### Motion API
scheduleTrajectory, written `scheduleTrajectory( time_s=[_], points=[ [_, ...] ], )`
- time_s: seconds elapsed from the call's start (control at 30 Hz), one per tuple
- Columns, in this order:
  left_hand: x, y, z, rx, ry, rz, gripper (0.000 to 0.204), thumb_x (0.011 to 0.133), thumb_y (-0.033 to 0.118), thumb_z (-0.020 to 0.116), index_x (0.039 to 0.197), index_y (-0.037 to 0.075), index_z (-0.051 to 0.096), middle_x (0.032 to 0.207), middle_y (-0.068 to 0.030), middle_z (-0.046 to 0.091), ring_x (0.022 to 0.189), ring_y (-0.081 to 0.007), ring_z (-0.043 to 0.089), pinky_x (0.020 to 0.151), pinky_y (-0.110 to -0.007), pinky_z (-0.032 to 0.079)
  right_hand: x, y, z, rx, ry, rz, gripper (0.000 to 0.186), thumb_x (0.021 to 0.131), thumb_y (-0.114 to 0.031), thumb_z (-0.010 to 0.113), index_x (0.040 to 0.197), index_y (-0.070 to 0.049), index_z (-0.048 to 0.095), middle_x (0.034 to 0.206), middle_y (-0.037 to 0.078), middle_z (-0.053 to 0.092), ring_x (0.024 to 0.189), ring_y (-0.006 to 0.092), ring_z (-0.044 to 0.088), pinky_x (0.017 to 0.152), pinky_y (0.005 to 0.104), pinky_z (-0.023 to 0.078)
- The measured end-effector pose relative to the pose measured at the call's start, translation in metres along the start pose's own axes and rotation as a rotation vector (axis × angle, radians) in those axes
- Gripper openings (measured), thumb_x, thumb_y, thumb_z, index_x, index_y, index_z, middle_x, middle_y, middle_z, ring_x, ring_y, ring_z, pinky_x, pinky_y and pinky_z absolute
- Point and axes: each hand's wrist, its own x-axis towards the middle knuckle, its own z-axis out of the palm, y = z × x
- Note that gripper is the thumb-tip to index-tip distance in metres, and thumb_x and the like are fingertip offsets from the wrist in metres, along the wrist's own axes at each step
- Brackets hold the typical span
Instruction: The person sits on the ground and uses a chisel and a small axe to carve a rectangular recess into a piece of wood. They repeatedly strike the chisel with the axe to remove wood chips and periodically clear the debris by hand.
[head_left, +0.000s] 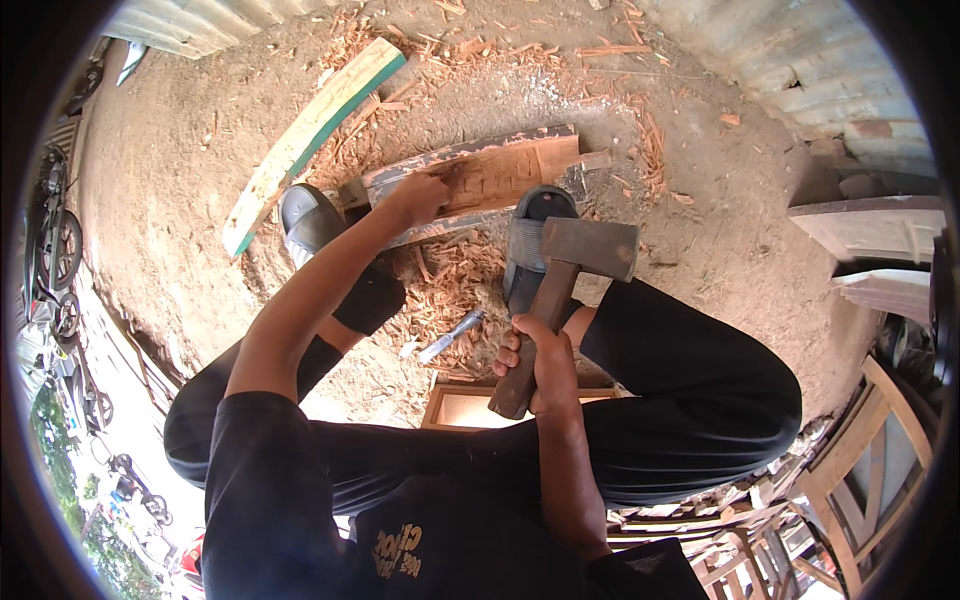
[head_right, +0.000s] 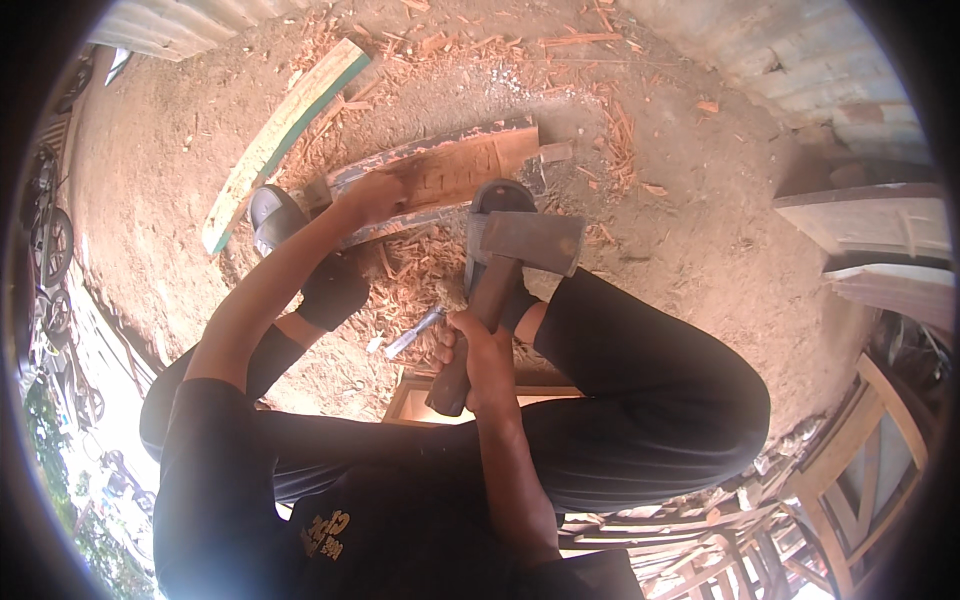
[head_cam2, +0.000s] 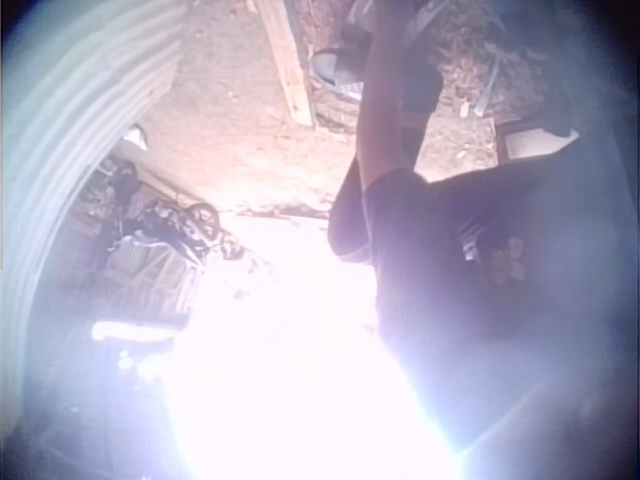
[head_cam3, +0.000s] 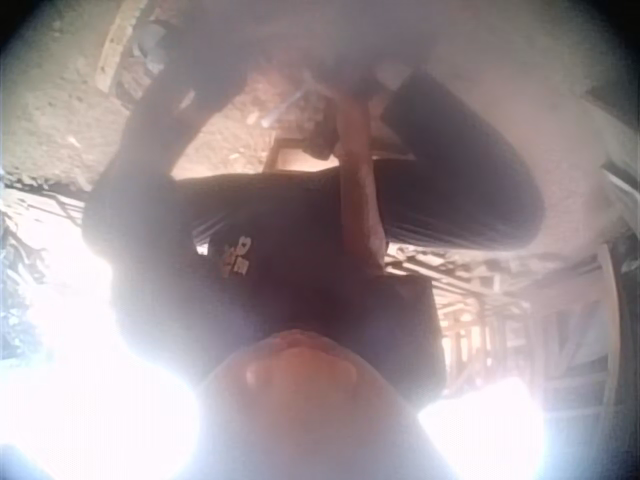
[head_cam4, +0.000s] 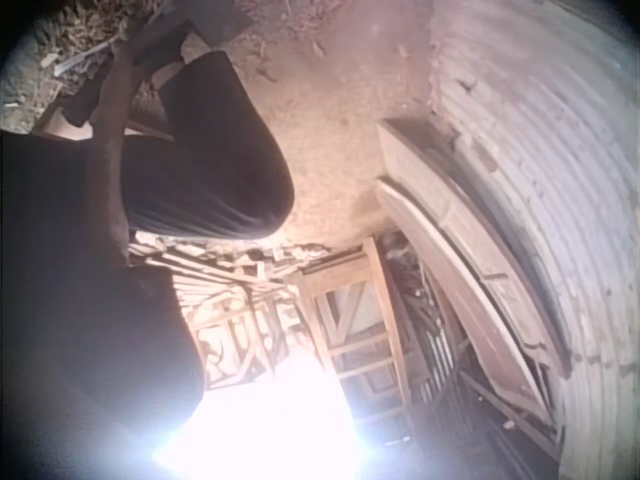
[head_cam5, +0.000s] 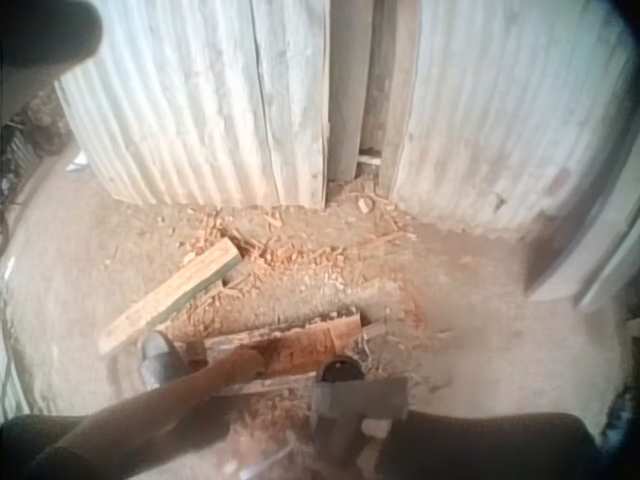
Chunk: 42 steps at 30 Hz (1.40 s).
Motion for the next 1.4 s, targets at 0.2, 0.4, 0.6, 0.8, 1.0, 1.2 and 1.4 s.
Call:
scheduleTrajectory(
  time_s=[0.2, 0.4, 0.6, 0.8, 1.0, 1.2, 1.4],
  points=[
    [-0.002, 0.011, -0.014, -0.042, -0.029, -0.092, 0.014, 0.069, 0.005, 0.059, 0.081, 0.005, 0.067, 0.082, -0.0145, 0.066, 0.082, -0.0309, 0.064, 0.07, -0.039, 0.052, -0.002, -0.001, 0.0, -0.002, -0.017, -0.03, 0.014, 0.081, -0.014, 0.055, 0.085, -0.003, 0.048, 0.065, 0.003, 0.043, 0.052, 0.0119, 0.042, 0.049, 0.0305, 0.038],
    [-0.001, 0.014, -0.009, -0.001, -0.058, -0.159, 0.014, 0.07, 0.005, 0.059, 0.081, 0.005, 0.067, 0.082, -0.0145, 0.066, 0.083, -0.0305, 0.065, 0.071, -0.039, 0.052, -0.001, 0.001, -0.002, -0.013, -0.016, -0.037, 0.014, 0.081, -0.014, 0.055, 0.085, -0.002, 0.048, 0.065, 0.003, 0.043, 0.052, 0.0119, 0.042, 0.049, 0.0304, 0.038],
    [-0.011, 0.01, -0.017, -0.262, 0.088, -0.369, 0.019, 0.077, 0.01, 0.059, 0.095, 0.01, 0.063, 0.086, -0.0159, 0.066, 0.083, -0.0299, 0.065, 0.071, -0.039, 0.053, 0.0, -0.001, -0.003, 0.022, 0.004, -0.007, 0.013, 0.081, -0.013, 0.056, 0.083, -0.004, 0.048, 0.064, 0.003, 0.043, 0.05, 0.0123, 0.043, 0.048, 0.031, 0.038],
    [-0.033, -0.002, -0.04, -0.2, 0.161, -0.377, 0.026, 0.091, 0.032, 0.046, 0.104, 0.011, 0.056, 0.087, -0.0124, 0.066, 0.083, -0.0274, 0.065, 0.07, -0.041, 0.052, 0.002, 0.0, -0.002, 0.03, 0.012, -0.003, 0.013, 0.08, -0.013, 0.057, 0.082, -0.004, 0.048, 0.064, 0.003, 0.045, 0.049, 0.0123, 0.043, 0.047, 0.0312, 0.038],
    [-0.027, 0.009, -0.017, 0.227, 0.038, -0.262, 0.038, 0.087, 0.017, 0.048, 0.124, 0.009, 0.044, 0.099, -0.0129, 0.061, 0.084, -0.0279, 0.064, 0.071, -0.041, 0.05, 0.003, 0.003, -0.003, 0.02, -0.005, 0.001, 0.013, 0.081, -0.013, 0.057, 0.082, -0.004, 0.048, 0.063, 0.004, 0.045, 0.05, 0.0122, 0.043, 0.047, 0.0304, 0.038],
    [-0.02, 0.01, -0.01, 0.321, -0.016, -0.2, 0.033, 0.083, 0.011, 0.053, 0.115, 0.007, 0.053, 0.101, -0.0135, 0.058, 0.085, -0.0249, 0.064, 0.069, -0.037, 0.05, 0.0, 0.001, 0.0, -0.013, 0.022, -0.004, 0.014, 0.08, -0.014, 0.056, 0.083, -0.004, 0.047, 0.063, 0.003, 0.044, 0.05, 0.0119, 0.043, 0.047, 0.03, 0.038],
    [-0.017, 0.026, 0.004, 0.282, 0.123, -0.278, 0.018, 0.081, 0.01, 0.056, 0.098, 0.01, 0.061, 0.098, -0.0098, 0.059, 0.083, -0.0241, 0.064, 0.066, -0.034, 0.051, 0.0, 0.0, -0.001, 0.011, -0.002, 0.01, 0.013, 0.08, -0.014, 0.056, 0.083, -0.004, 0.047, 0.064, 0.003, 0.043, 0.05, 0.0114, 0.042, 0.048, 0.0297, 0.038]
  ],
)
